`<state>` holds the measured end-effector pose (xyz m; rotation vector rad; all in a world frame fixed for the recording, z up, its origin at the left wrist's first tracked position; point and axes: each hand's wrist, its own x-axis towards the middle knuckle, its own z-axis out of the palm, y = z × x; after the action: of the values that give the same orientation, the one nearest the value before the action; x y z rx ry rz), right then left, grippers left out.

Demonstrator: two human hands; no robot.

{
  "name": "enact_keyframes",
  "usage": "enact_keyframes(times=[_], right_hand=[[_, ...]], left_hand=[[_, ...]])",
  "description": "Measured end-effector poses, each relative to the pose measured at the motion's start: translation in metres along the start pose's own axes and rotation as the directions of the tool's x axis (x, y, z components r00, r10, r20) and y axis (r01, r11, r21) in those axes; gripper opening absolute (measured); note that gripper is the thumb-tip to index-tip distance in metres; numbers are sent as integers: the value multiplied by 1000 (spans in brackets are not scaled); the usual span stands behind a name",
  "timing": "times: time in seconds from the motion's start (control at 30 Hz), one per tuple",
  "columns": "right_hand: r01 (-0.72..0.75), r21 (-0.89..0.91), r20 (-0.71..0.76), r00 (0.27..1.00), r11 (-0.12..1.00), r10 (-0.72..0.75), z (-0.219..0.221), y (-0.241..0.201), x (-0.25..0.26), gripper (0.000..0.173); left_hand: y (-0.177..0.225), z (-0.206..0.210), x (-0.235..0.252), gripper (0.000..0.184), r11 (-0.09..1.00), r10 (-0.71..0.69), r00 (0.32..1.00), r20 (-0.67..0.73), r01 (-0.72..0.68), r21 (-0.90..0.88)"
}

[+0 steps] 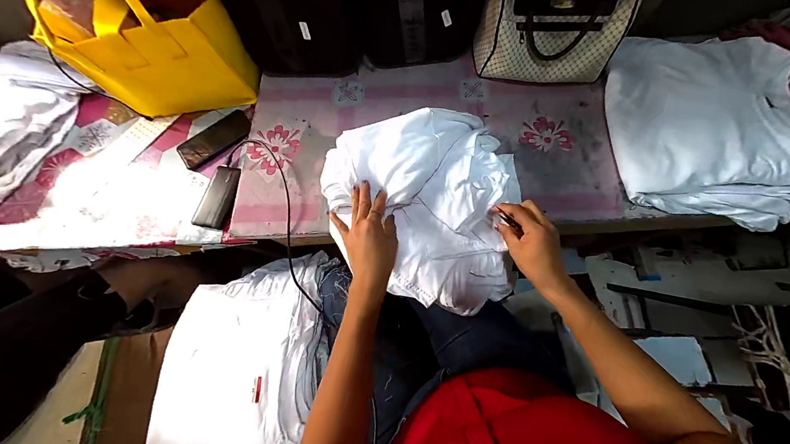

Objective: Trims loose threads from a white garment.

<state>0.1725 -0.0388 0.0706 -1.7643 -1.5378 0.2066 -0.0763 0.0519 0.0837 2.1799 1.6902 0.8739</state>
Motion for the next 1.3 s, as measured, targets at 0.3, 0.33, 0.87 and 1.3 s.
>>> enact_keyframes(times=[0.3, 0.33, 0.87, 1.3], right_hand=[[186, 79, -11, 983, 979, -185, -3, -23, 38, 14], [213, 82, -30, 977, 974, -211, -8, -27, 34, 14], [112, 333, -3, 993, 936, -118, -17, -38, 26, 8], [-254, 93, 553, 817, 963, 162, -7, -51, 17, 33]], left_hand=[[69, 55, -11, 30, 953, 297, 951, 81, -290, -88], [66, 51, -9, 24, 945, 306, 951, 55, -296, -138], [10, 57, -40, 8, 857, 72, 910, -408, -266, -442], [49, 39, -33, 33, 925, -32, 992, 122, 76, -371]])
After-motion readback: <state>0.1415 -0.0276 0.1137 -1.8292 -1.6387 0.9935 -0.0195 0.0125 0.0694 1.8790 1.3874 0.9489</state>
